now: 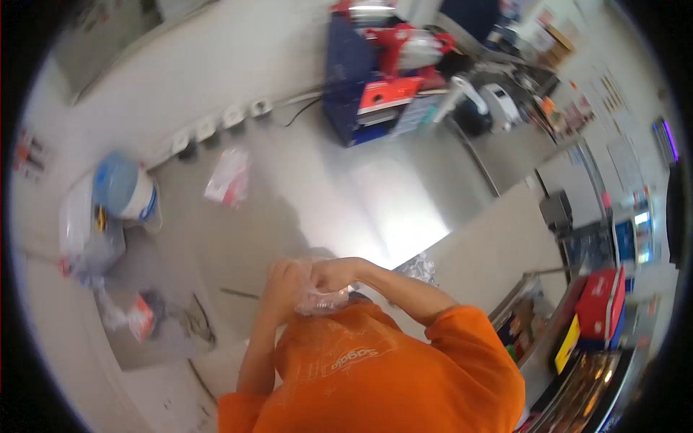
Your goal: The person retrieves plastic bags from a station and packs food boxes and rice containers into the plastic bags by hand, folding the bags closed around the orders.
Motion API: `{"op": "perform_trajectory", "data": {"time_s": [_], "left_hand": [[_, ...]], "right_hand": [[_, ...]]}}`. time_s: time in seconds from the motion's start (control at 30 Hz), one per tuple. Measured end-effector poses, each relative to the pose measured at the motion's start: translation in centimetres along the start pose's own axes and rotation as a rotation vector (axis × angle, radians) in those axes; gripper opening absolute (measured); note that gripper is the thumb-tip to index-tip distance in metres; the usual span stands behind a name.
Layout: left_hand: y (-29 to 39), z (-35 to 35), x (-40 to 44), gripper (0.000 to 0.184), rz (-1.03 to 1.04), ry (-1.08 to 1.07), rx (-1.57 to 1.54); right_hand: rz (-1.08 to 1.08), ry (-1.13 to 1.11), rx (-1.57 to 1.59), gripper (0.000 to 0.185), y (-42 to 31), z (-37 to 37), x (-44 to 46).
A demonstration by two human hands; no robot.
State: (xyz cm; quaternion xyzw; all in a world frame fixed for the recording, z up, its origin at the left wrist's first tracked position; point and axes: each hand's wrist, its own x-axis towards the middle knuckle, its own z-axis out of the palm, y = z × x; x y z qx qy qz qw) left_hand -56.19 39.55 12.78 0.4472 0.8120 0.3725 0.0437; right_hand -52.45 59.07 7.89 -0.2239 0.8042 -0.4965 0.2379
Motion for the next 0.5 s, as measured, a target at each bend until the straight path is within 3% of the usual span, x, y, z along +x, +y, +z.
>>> {"op": "perform_trajectory", "data": {"time_s": [0.07, 0.13, 0.23, 0.27, 0.33, 0.43, 0.5], "left_hand": [[-1.1, 2.6, -2.4, 0.031, -0.051, 0.105, 0.105], [1.9, 1.0, -2.5, 0.027, -0.038, -0.003, -0.035], [3.3, 2.7, -2.6, 0.018, -0.099, 0.185, -0.116], [2.9, 3.0, -2.6, 0.014, -0.139, 0.148, -0.103], [1.4, 3.3, -2.7, 0.008, -0.235, 0.068, -0.073], [-0.8, 0.9, -2.4, 0.016, 0.027, -0.121, 0.184], [-5.2, 0.0, -3.2, 0.026, -0.043, -0.315, 0.386]], "right_hand": [[0.080, -0.212, -0.038, 0.017, -0.7, -1.9, -0.3], [0.180, -0.011, -0.085, 0.018, -1.2, -1.9, -0.8], [0.244, 0.306, -0.184, 0.021, -2.7, 0.5, -1.5], [0.245, 0.414, -0.214, 0.022, -3.3, 1.2, -1.5], [0.303, 0.415, -0.248, 0.021, -3.7, 1.6, -1.7], [0.492, 0.282, -0.227, 0.030, -3.8, -0.3, -3.6], [0.573, 0.188, -0.188, 0.041, -3.5, -1.1, -4.8]]}}
